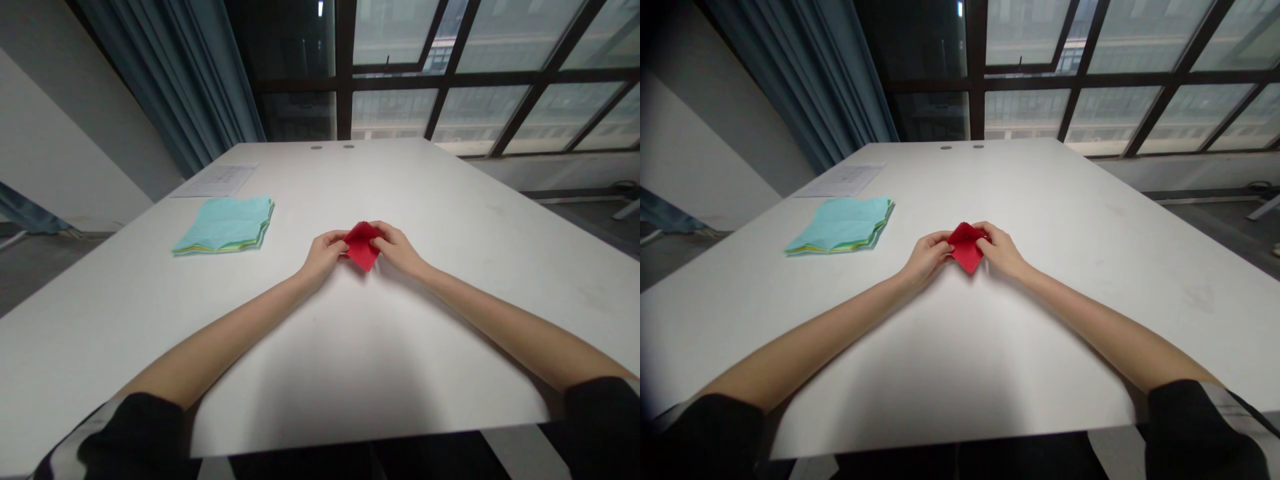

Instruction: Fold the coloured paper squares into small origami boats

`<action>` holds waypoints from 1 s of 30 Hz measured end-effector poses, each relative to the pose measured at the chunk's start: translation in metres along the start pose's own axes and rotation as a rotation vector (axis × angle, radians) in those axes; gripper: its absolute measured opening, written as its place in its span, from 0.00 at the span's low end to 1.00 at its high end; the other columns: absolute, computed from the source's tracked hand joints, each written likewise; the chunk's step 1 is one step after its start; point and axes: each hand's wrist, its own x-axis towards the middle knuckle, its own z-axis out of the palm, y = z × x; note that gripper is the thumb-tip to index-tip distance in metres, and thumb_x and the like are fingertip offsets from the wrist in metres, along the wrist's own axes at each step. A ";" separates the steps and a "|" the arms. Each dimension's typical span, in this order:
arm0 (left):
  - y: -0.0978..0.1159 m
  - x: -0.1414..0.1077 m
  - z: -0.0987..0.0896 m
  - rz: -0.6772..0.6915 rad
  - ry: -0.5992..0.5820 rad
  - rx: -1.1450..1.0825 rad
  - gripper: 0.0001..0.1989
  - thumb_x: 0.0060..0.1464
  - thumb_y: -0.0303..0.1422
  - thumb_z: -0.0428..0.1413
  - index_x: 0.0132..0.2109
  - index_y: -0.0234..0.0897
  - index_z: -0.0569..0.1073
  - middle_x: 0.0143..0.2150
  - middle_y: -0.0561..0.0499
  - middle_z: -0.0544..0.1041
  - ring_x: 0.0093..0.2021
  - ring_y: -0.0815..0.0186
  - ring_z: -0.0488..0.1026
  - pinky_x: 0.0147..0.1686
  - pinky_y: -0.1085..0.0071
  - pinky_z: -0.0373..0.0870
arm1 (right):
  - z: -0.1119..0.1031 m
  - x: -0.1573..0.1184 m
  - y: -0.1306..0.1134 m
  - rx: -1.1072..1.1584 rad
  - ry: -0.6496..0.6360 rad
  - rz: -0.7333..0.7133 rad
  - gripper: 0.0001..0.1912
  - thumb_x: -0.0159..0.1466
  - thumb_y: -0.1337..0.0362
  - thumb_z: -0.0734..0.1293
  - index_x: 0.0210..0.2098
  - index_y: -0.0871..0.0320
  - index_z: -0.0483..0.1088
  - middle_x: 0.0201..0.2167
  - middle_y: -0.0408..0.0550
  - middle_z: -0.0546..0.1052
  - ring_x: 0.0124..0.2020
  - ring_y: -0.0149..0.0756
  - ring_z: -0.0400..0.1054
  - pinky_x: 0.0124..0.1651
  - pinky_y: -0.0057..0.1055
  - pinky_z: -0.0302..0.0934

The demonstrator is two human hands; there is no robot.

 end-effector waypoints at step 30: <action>-0.006 0.003 -0.031 0.680 -0.480 1.398 0.13 0.59 0.34 0.48 0.45 0.36 0.75 0.43 0.46 0.76 0.46 0.61 0.68 0.49 0.62 0.63 | -0.010 0.000 0.027 -0.656 -0.261 -0.362 0.09 0.61 0.65 0.62 0.36 0.59 0.74 0.36 0.50 0.77 0.41 0.41 0.68 0.50 0.40 0.57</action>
